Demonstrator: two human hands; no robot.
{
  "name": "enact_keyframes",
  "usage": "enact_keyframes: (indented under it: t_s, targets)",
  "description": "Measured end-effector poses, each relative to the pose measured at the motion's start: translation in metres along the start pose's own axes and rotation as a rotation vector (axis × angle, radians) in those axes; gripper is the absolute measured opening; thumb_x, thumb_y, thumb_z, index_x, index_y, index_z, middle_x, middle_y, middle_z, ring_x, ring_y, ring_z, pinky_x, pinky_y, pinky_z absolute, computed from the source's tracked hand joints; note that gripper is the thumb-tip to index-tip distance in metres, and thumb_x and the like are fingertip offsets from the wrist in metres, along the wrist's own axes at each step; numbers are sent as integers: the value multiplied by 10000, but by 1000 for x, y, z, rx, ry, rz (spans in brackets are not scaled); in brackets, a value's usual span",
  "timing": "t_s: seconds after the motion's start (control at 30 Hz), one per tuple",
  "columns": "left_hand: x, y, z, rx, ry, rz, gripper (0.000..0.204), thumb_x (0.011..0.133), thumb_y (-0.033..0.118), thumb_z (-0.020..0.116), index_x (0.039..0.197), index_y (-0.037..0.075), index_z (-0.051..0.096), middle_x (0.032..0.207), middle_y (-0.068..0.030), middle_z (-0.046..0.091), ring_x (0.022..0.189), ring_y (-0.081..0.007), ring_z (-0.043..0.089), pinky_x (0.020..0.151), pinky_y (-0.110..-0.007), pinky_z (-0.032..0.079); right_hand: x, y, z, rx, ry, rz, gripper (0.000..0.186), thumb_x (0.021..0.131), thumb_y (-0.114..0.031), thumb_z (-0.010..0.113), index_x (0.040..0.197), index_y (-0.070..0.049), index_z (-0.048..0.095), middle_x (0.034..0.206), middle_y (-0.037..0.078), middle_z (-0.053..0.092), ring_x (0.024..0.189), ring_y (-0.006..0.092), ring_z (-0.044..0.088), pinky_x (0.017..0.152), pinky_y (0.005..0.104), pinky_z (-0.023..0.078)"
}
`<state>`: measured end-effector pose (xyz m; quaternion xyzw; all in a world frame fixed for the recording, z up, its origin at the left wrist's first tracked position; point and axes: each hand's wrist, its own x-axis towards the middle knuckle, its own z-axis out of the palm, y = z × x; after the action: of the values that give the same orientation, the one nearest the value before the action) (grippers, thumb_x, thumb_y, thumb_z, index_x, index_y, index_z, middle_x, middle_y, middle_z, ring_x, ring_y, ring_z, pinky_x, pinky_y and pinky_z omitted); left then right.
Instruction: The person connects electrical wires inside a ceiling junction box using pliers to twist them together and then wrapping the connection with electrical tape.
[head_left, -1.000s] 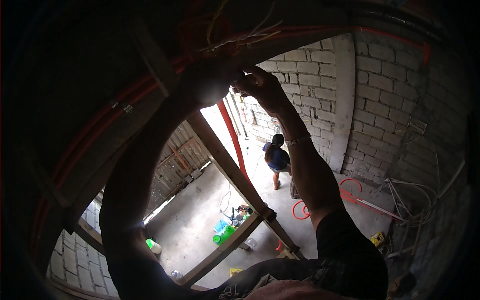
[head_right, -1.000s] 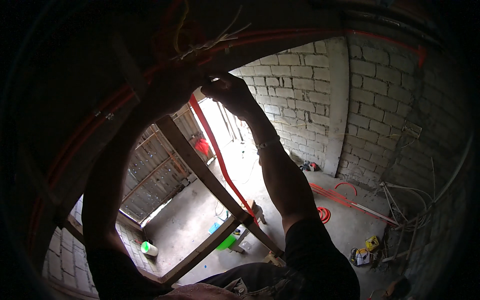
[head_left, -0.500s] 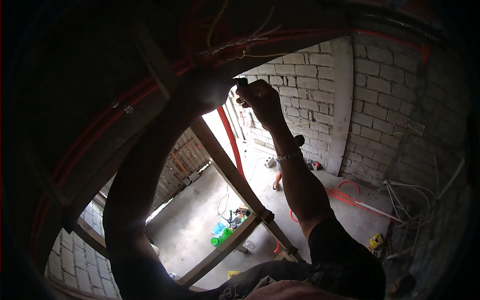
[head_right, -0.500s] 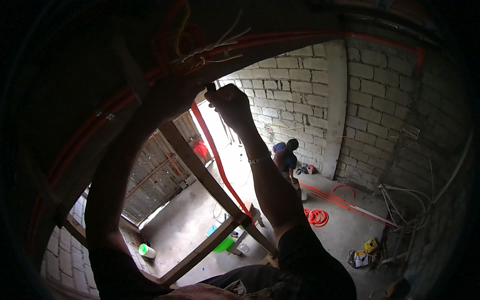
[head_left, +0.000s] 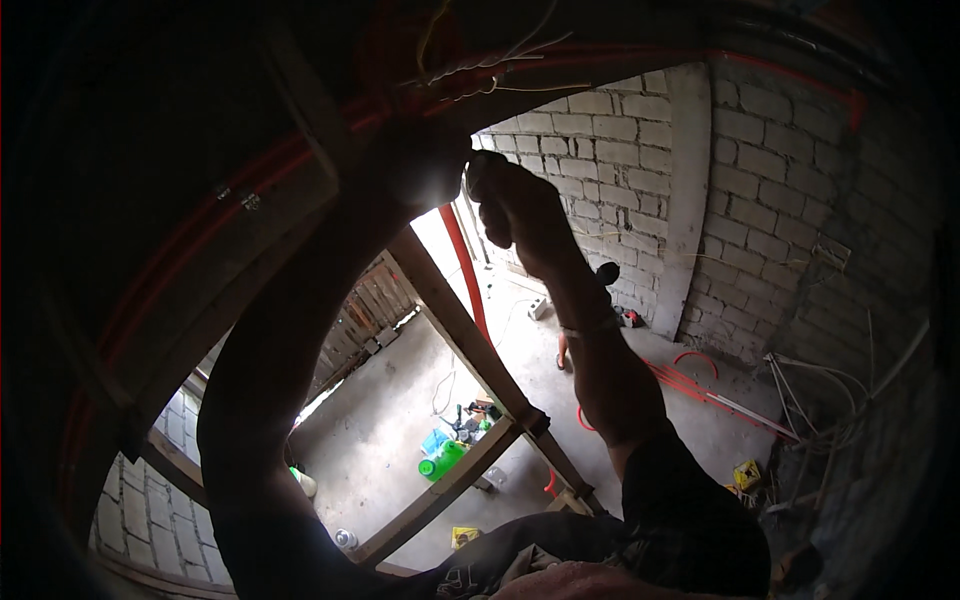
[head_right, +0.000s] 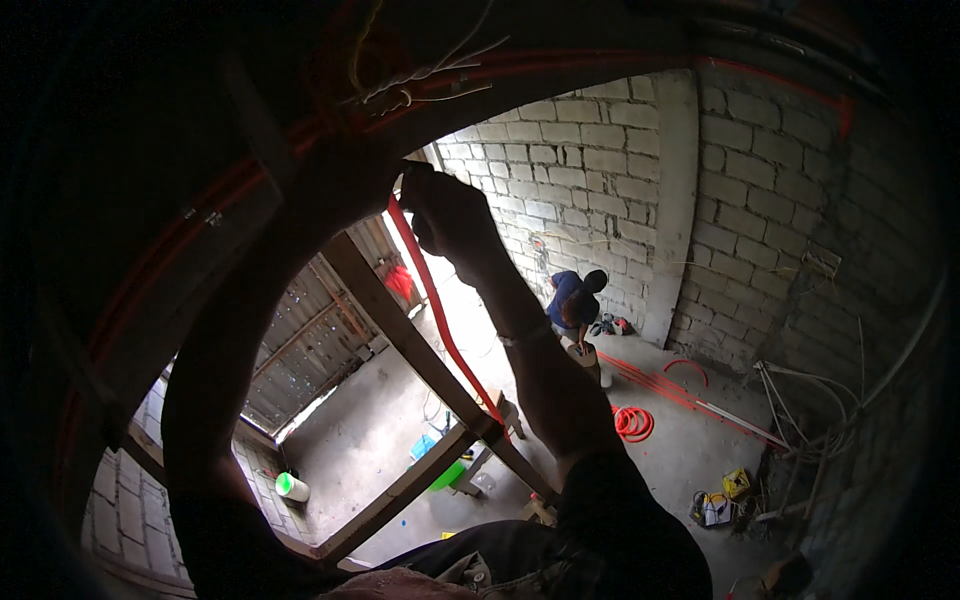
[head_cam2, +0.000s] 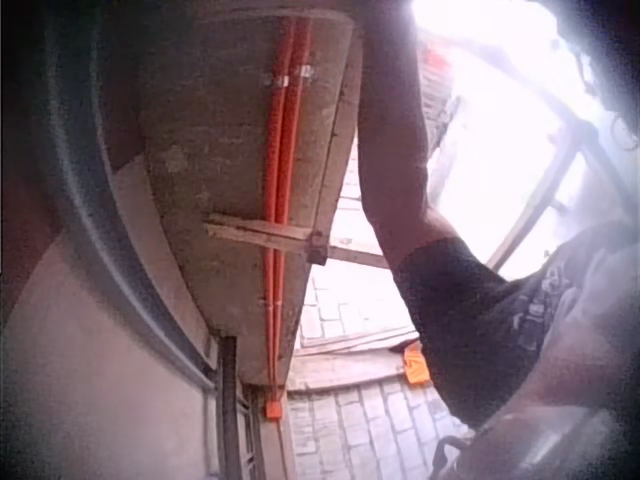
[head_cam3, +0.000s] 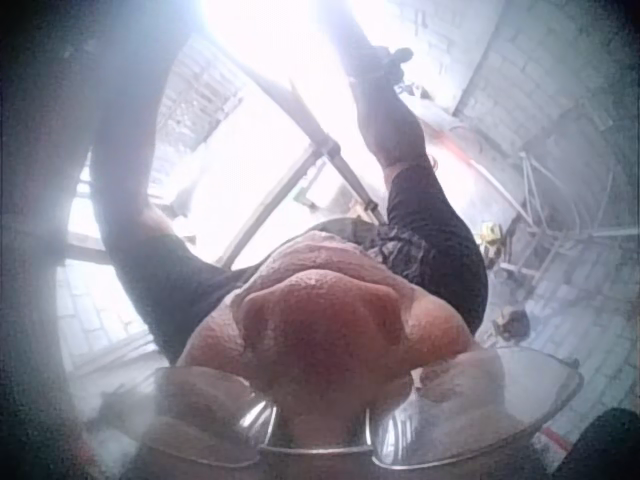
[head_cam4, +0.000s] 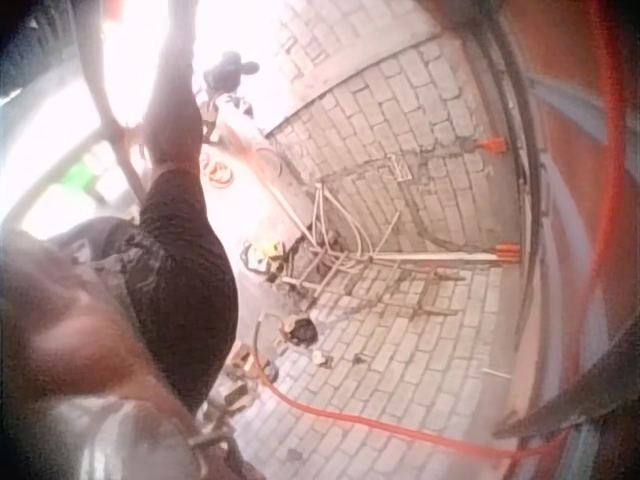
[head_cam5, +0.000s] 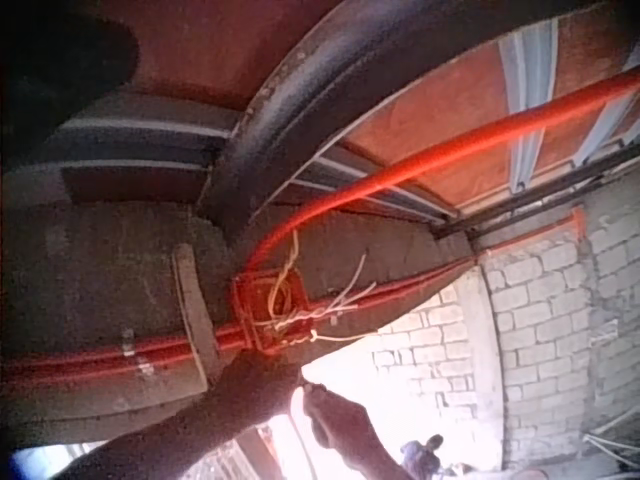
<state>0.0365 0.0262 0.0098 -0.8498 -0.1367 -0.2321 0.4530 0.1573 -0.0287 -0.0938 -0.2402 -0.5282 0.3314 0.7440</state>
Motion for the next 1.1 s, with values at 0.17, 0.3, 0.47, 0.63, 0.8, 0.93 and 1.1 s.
enact_keyframes:
  t_s: [0.17, 0.3, 0.47, 0.63, 0.8, 0.93, 1.1]
  targets:
    - [9, 7, -3, -133, 66, 102, 87, 779, 159, 599, 840, 105, 569, 659, -92, 601, 580, -244, 618, 544, -373, 501, 17, -32, -46, 349, -281, 228, 375, 926, -418, 417, 885, -80, 574, 593, -38, 465, 387, 28, 257, 357, 188, 202]
    - [5, 2, -2, -112, -5, 87, 93, 799, 159, 593, 874, 111, 567, 662, -88, 603, 588, -251, 619, 537, -375, 502, 39, -31, -51, 472, -302, 202, 312, 916, -370, 455, 956, -86, 576, 761, 19, 597, 381, 39, 268, 365, 191, 234]
    - [3, 1, 1, -226, 185, 131, 146, 810, 189, 603, 919, 99, 564, 654, -98, 600, 587, -253, 621, 513, -361, 498, 65, -29, -51, 408, -247, 185, 200, 913, -264, 445, 886, -106, 565, 691, 13, 557, 389, 45, 262, 366, 190, 226]
    - [11, 9, -12, -150, -133, 10, 164, 811, 172, 604, 956, 96, 597, 711, -80, 616, 610, -219, 623, 531, -343, 500, 77, 18, -41, 263, -163, 364, 375, 958, -316, 325, 621, -162, 381, 480, -60, 281, 384, 61, 220, 374, 215, 167]
    - [10, -1, 3, -427, -96, -56, 139, 773, 213, 560, 806, 111, 648, 767, -56, 636, 709, -219, 628, 623, -332, 511, 56, 31, -12, 492, -194, 310, 393, 964, -302, 262, 604, -174, 350, 484, -67, 231, 390, 71, 187, 380, 214, 156]
    - [7, -12, 6, -59, -86, -6, 165, 776, 253, 559, 857, 147, 656, 761, -59, 638, 732, -202, 625, 663, -336, 499, 27, 35, 3, 599, -117, 178, 352, 968, -343, 274, 755, -136, 462, 480, -42, 267, 401, 87, 243, 414, 247, 244]
    - [7, -9, 10, -55, -8, 44, 148, 765, 240, 587, 878, 175, 657, 1040, -60, 608, 954, -193, 580, 799, -335, 473, 14, 32, -15, 402, -86, 92, 385, 929, -442, 371, 914, -86, 517, 571, 13, 485, 500, 139, 462, 514, 265, 390]
